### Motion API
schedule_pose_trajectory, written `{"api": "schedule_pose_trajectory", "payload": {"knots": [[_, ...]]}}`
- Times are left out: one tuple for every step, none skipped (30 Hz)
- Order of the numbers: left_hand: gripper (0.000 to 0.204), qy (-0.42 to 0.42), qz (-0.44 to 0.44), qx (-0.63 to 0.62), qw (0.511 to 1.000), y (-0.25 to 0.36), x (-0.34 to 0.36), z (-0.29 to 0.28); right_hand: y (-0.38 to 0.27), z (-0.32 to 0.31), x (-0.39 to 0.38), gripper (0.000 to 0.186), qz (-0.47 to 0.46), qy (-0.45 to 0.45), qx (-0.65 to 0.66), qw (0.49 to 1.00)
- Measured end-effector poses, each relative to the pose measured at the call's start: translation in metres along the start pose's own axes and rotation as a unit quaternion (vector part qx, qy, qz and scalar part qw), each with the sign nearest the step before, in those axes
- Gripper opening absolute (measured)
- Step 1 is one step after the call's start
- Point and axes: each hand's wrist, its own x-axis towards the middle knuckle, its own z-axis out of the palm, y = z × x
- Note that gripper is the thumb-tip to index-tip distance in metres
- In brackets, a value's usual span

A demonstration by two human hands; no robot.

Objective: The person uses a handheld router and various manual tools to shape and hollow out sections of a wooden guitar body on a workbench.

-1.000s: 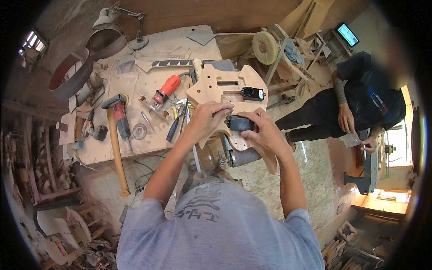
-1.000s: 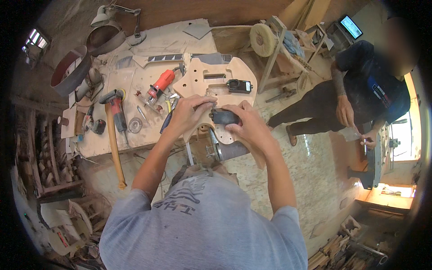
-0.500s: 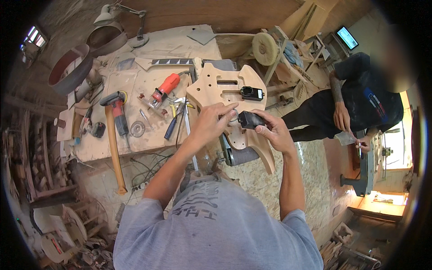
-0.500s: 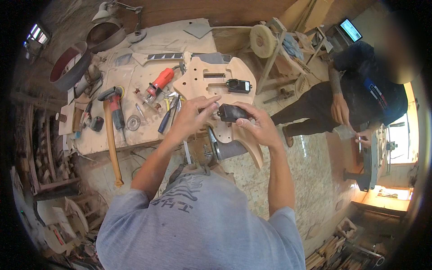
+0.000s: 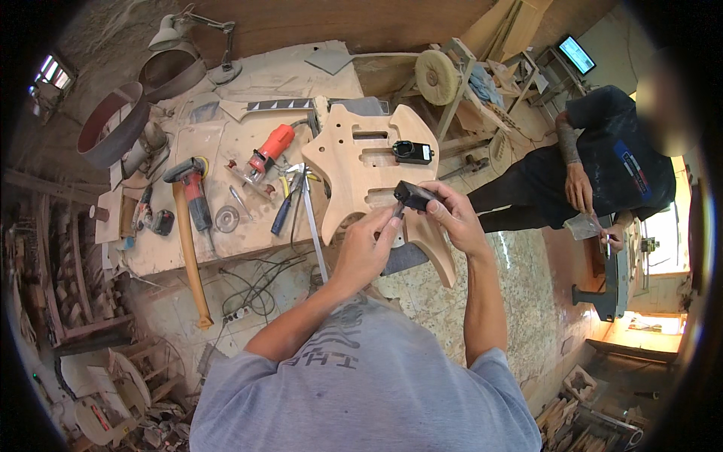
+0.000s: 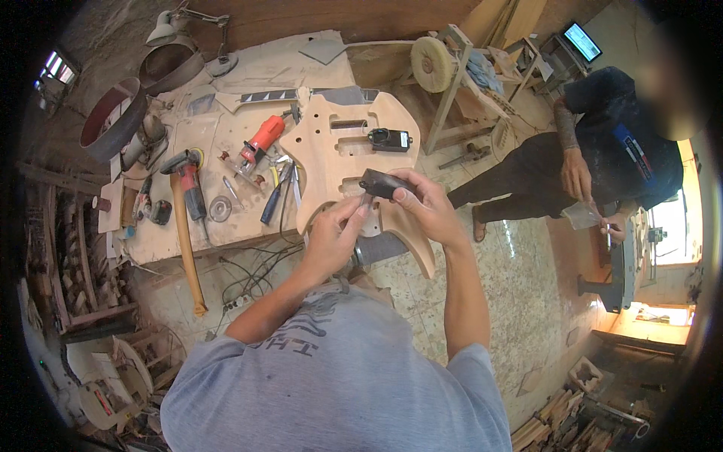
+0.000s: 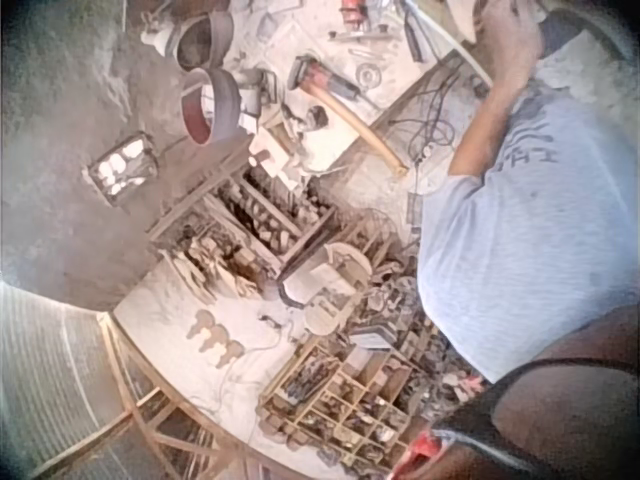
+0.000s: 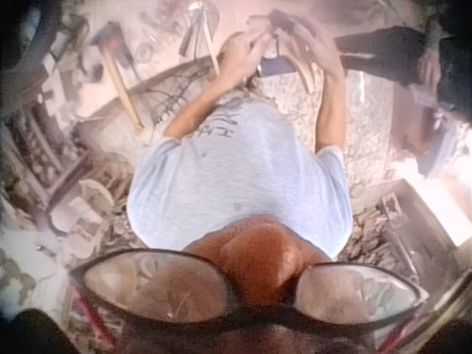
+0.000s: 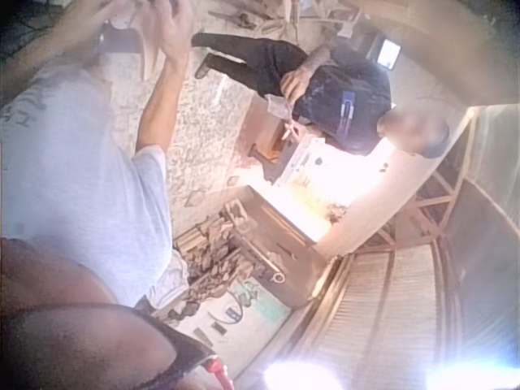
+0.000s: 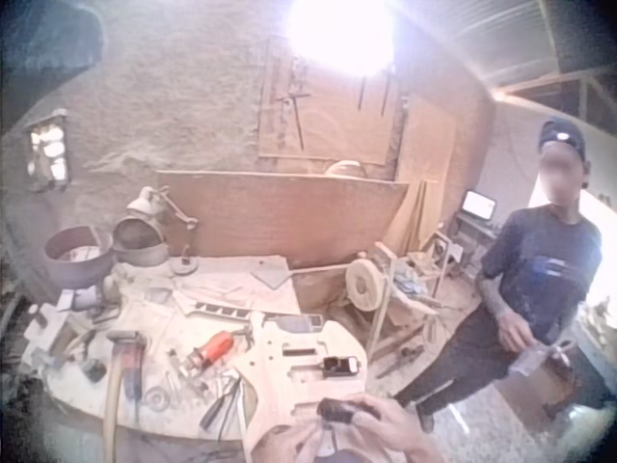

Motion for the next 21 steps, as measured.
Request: {"api": "schedule_pose_trajectory", "payload": {"knots": [[0.04,-0.008,-0.048,-0.103,0.993,-0.003,-0.005,0.007,0.0,0.001,0.003,0.05,0.001,0.001,-0.022,1.0],[0.043,-0.014,-0.094,-0.205,0.974,-0.005,-0.01,0.016,-0.002,0.001,0.007,0.05,0.002,0.001,-0.045,0.999],[0.045,-0.02,-0.138,-0.305,0.942,-0.007,-0.012,0.021,0.0,0.003,0.009,0.049,0.0,0.001,-0.086,0.996],[0.046,-0.022,-0.167,-0.306,0.937,-0.01,-0.014,0.021,0.005,0.004,0.011,0.048,-0.001,0.0,-0.127,0.992],[0.048,-0.026,-0.195,-0.308,0.931,-0.011,-0.015,0.021,0.009,0.004,0.012,0.048,-0.002,0.002,-0.169,0.986],[0.049,-0.031,-0.223,-0.309,0.924,-0.011,-0.015,0.02,0.011,0.005,0.012,0.048,-0.028,-0.001,-0.209,0.978],[0.05,-0.045,-0.228,-0.273,0.934,-0.011,-0.014,0.018,0.013,0.006,0.011,0.048,-0.054,-0.003,-0.248,0.967],[0.051,-0.057,-0.234,-0.235,0.942,-0.01,-0.013,0.013,0.015,0.008,0.012,0.047,-0.081,-0.007,-0.285,0.955],[0.052,-0.069,-0.239,-0.197,0.948,-0.009,-0.013,0.011,0.015,0.01,0.014,0.047,-0.08,-0.004,-0.292,0.953],[0.052,-0.046,-0.148,-0.087,0.984,-0.014,-0.015,0.014,0.016,0.013,0.016,0.047,-0.079,0.0,-0.299,0.951],[0.052,-0.022,-0.054,0.024,0.998,-0.019,-0.017,0.019,0.016,0.016,0.017,0.047,-0.078,0.004,-0.307,0.949],[0.052,0.002,0.041,0.136,0.99,-0.024,-0.019,0.021,0.015,0.019,0.019,0.047,-0.078,0.008,-0.307,0.948],[0.052,-0.007,0.032,0.152,0.988,-0.029,-0.021,0.022,0.013,0.023,0.02,0.047,-0.078,0.011,-0.308,0.948],[0.052,-0.018,0.024,0.167,0.985,-0.024,-0.02,0.021,0.011,0.024,0.021,0.047,-0.076,0.016,-0.309,0.948],[0.052,-0.029,0.016,0.183,0.983,-0.018,-0.019,0.019,0.009,0.025,0.022,0.047,-0.079,0.015,-0.313,0.946],[0.053,-0.05,-0.005,0.199,0.979,-0.012,-0.018,0.017,0.007,0.025,0.023,0.046,-0.081,0.014,-0.317,0.945],[0.055,-0.071,-0.027,0.216,0.974,-0.002,-0.017,0.012,0.005,0.026,0.023,0.046,-0.083,0.013,-0.32,0.944],[0.056,-0.091,-0.049,0.232,0.967,0.003,-0.017,0.01,0.002,0.028,0.023,0.045,-0.083,0.008,-0.329,0.941],[0.056,-0.092,-0.044,0.235,0.967,0.001,-0.017,0.01,-0.002,0.03,0.024,0.045,-0.082,0.003,-0.338,0.938],[0.056,-0.092,-0.039,0.238,0.966,-0.002,-0.017,0.011,-0.004,0.032,0.025,0.044,-0.083,-0.002,-0.347,0.934],[0.056,-0.091,-0.033,0.242,0.966,-0.004,-0.017,0.012,-0.003,0.033,0.026,0.045,-0.081,0.002,-0.358,0.93]]}}
